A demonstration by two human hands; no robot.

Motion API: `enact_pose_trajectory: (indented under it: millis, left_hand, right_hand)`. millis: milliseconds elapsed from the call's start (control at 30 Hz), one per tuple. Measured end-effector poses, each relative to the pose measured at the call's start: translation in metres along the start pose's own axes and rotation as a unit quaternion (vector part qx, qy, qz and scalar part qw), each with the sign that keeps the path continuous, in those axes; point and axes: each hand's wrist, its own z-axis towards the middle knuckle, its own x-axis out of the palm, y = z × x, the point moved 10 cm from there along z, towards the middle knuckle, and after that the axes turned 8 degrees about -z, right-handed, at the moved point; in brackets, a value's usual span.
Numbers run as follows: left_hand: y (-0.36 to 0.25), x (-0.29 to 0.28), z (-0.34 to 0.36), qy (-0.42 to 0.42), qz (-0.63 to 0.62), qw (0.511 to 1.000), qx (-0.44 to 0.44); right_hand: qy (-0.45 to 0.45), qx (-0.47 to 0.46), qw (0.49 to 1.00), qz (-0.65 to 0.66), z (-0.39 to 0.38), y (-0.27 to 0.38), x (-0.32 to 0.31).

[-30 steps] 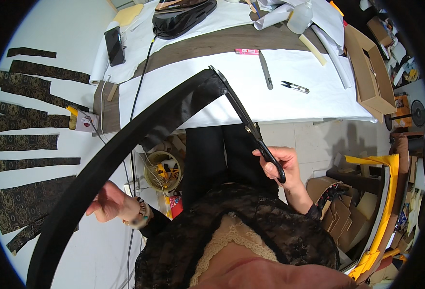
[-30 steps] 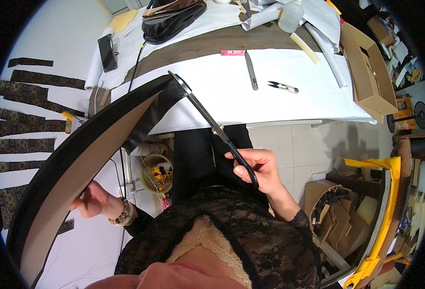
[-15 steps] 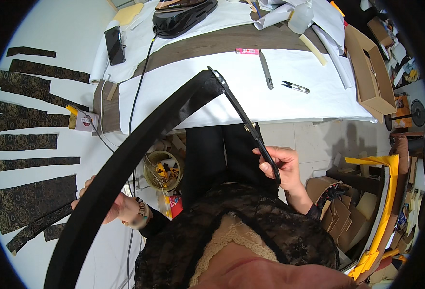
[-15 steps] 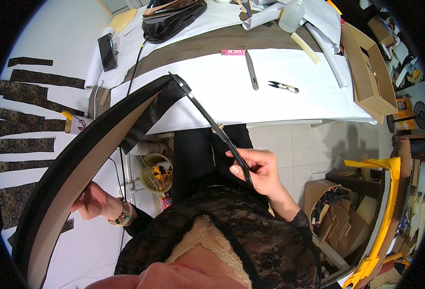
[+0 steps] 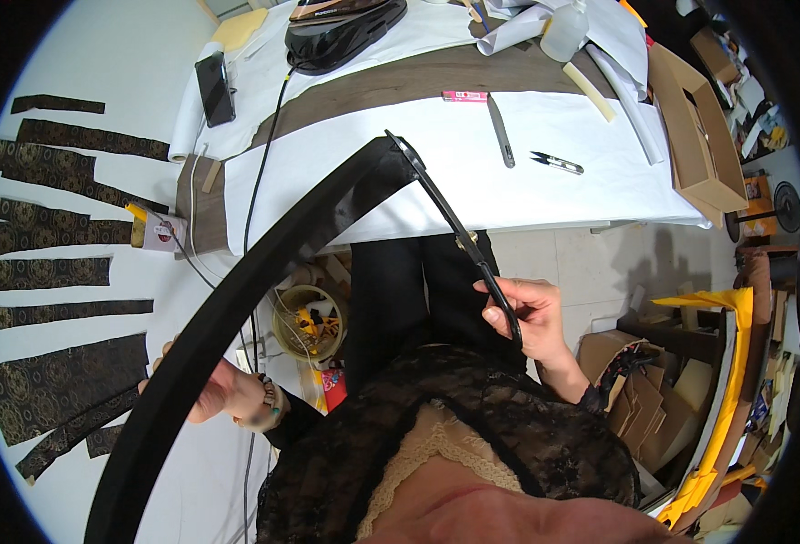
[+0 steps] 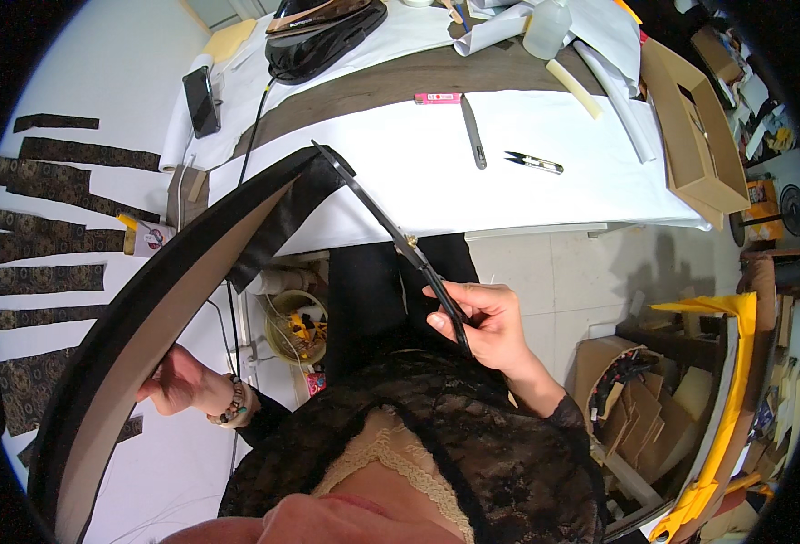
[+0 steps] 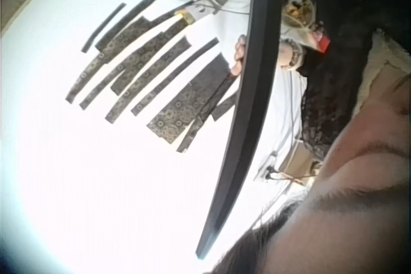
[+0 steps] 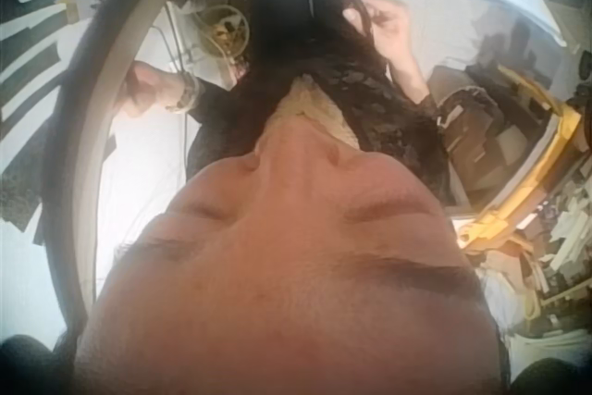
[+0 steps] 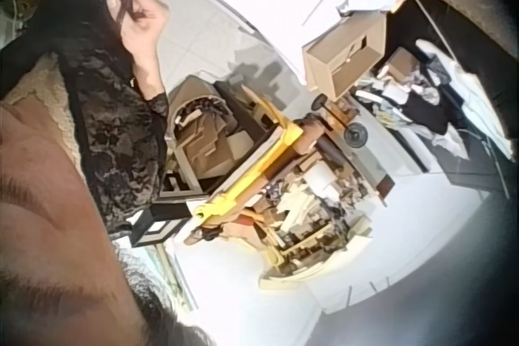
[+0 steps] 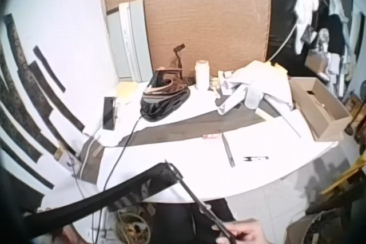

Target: The person trims a black fabric strip with a utility knife, then irons it onto a beige board. They use shears to cut the strip along the board's edge, then switch to a utility knife for finer trimming. The person irons the board again to secure the fabric.

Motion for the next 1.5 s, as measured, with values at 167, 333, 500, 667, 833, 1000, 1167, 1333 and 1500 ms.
enact_pose_trajectory:
  millis: [167, 333, 500, 667, 833, 1000, 1167, 1333, 1500]
  left_hand:
    - [0.000, -0.008, -0.004, -0.042, 0.005, 0.999, 0.017]
    - [0.001, -0.023, -0.008, -0.058, -0.050, 0.997, -0.023]
    - [0.000, -0.037, -0.015, -0.094, -0.058, 0.993, -0.028]
    - [0.001, -0.039, -0.016, -0.097, -0.072, 0.992, -0.027]
    - [0.000, -0.039, -0.015, -0.099, -0.094, 0.990, -0.022]
    - [-0.002, -0.048, -0.019, -0.151, -0.066, 0.986, 0.002]
    - [0.013, -0.042, -0.026, -0.167, 0.038, 0.985, -0.037]
    - [0.059, -0.018, -0.032, -0.304, 0.158, 0.927, -0.149]
    - [0.160, -0.026, -0.057, -0.326, 0.086, 0.856, -0.391]
  right_hand:
    - [0.012, 0.006, 0.999, 0.045, 0.000, -0.002, -0.001]
    - [0.004, -0.020, 0.998, 0.065, 0.002, -0.002, -0.009]
    - [0.035, -0.020, 0.996, 0.076, 0.002, 0.002, -0.007]
    - [0.023, -0.038, 0.998, 0.041, 0.002, 0.001, -0.009]
    - [0.022, -0.035, 0.999, 0.009, 0.002, 0.001, -0.010]
    - [-0.006, -0.038, 0.998, 0.047, 0.002, -0.006, -0.015]
    - [-0.053, -0.010, 0.994, 0.096, 0.003, -0.019, -0.027]
    - [-0.101, -0.010, 0.992, 0.077, -0.001, -0.018, -0.042]
    - [-0.161, -0.014, 0.985, 0.060, -0.010, -0.016, -0.068]
